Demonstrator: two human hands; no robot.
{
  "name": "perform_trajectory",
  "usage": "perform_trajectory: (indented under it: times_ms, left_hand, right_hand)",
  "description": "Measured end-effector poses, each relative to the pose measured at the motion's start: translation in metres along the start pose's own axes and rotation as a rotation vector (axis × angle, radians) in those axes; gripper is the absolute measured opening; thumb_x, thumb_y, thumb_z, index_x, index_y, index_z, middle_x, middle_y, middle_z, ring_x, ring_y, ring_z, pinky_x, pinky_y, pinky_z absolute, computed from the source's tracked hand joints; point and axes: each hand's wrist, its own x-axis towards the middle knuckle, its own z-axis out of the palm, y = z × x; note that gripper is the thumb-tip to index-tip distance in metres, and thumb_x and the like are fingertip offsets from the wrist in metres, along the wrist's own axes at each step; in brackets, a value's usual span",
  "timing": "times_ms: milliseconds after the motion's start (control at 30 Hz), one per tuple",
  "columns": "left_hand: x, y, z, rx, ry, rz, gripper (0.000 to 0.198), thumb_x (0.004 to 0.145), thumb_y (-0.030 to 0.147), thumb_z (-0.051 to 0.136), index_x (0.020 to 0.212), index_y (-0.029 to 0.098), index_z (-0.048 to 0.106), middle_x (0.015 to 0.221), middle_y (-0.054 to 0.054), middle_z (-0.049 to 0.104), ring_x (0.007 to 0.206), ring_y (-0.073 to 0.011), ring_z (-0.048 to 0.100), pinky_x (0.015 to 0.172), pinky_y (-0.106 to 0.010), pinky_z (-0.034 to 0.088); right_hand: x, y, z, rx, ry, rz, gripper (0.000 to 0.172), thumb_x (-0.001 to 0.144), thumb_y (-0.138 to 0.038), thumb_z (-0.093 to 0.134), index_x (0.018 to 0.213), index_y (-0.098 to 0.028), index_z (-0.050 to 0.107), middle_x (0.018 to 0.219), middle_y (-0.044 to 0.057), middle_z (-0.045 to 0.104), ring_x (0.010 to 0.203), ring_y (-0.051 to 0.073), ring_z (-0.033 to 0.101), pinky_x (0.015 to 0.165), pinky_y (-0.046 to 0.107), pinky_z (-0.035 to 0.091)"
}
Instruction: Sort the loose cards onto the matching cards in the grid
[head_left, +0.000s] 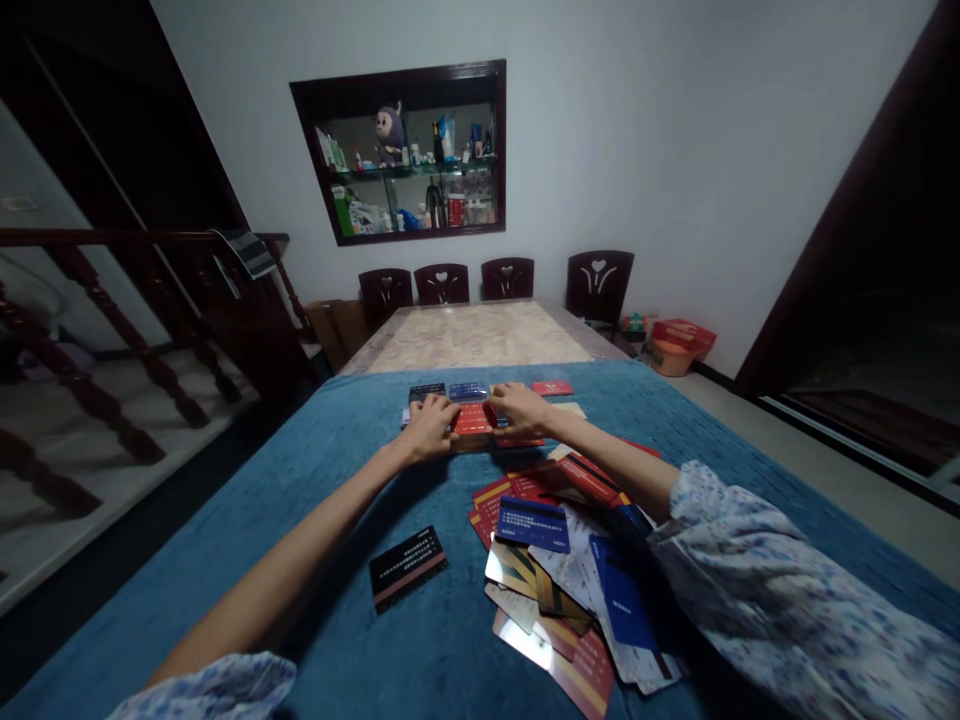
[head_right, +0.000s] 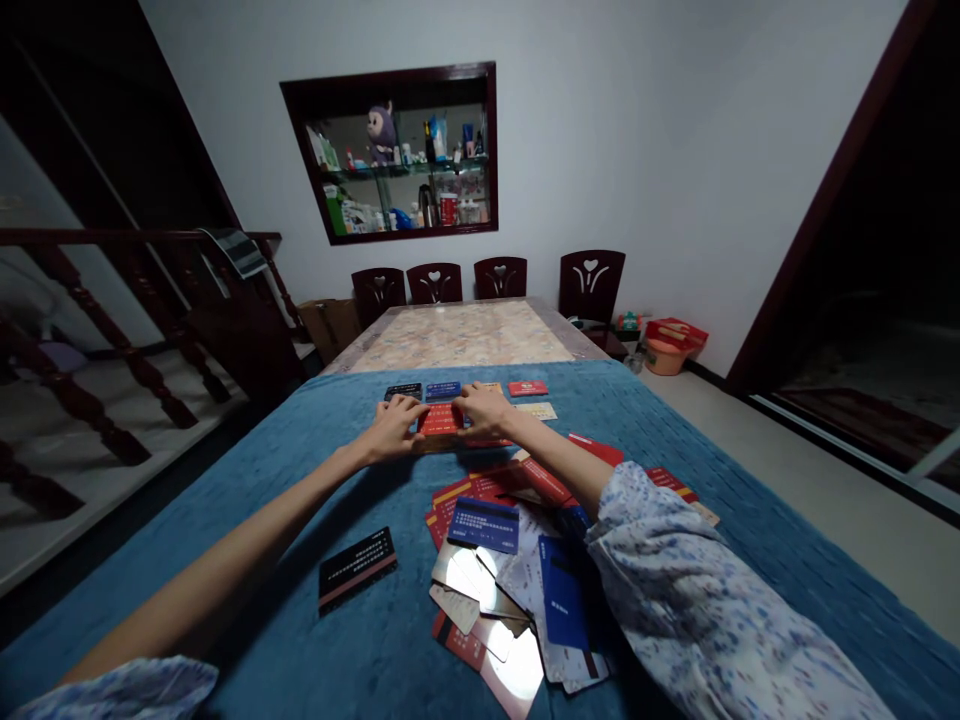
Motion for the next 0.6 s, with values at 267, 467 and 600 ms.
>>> perform_trajectory:
  times_ms: [267,467,600]
  left_hand:
    - [0.020,-0.008,0.003,0.062,-0.118,-0.091,0.044,0.080,0.025,0.057,0.124,0.023,0.055,0.127,-0.013,0.054,0.122,-0.0333,0.040,0.096,-0.052,0.035]
    - [0.037,-0.016,0.013,0.103,-0.174,-0.131,0.039,0.081,0.025,0.057,0.120,0.023,0.055,0.129,-0.013,0.055,0.123,-0.0323,0.040,0.095,-0.051,0.035]
    - [0.044,-0.019,0.014,0.105,-0.204,-0.138,0.038,0.082,0.026,0.058,0.119,0.023,0.056,0.128,-0.013,0.057,0.123,-0.0326,0.041,0.095,-0.052,0.035]
  right_hand:
    - [0.026,0.003,0.003,-0.009,-0.110,0.077,0.037,0.084,-0.043,0.065,0.113,-0.019,0.066,0.120,0.015,0.059,0.113,0.031,0.052,0.083,0.035,0.046]
    - [0.041,0.006,0.008,0.002,-0.161,0.133,0.042,0.082,-0.043,0.064,0.117,-0.020,0.066,0.125,0.015,0.059,0.117,0.032,0.052,0.082,0.036,0.049]
    - [0.049,0.007,0.011,-0.003,-0.189,0.150,0.045,0.081,-0.043,0.063,0.120,-0.020,0.065,0.127,0.016,0.060,0.120,0.033,0.051,0.084,0.037,0.050]
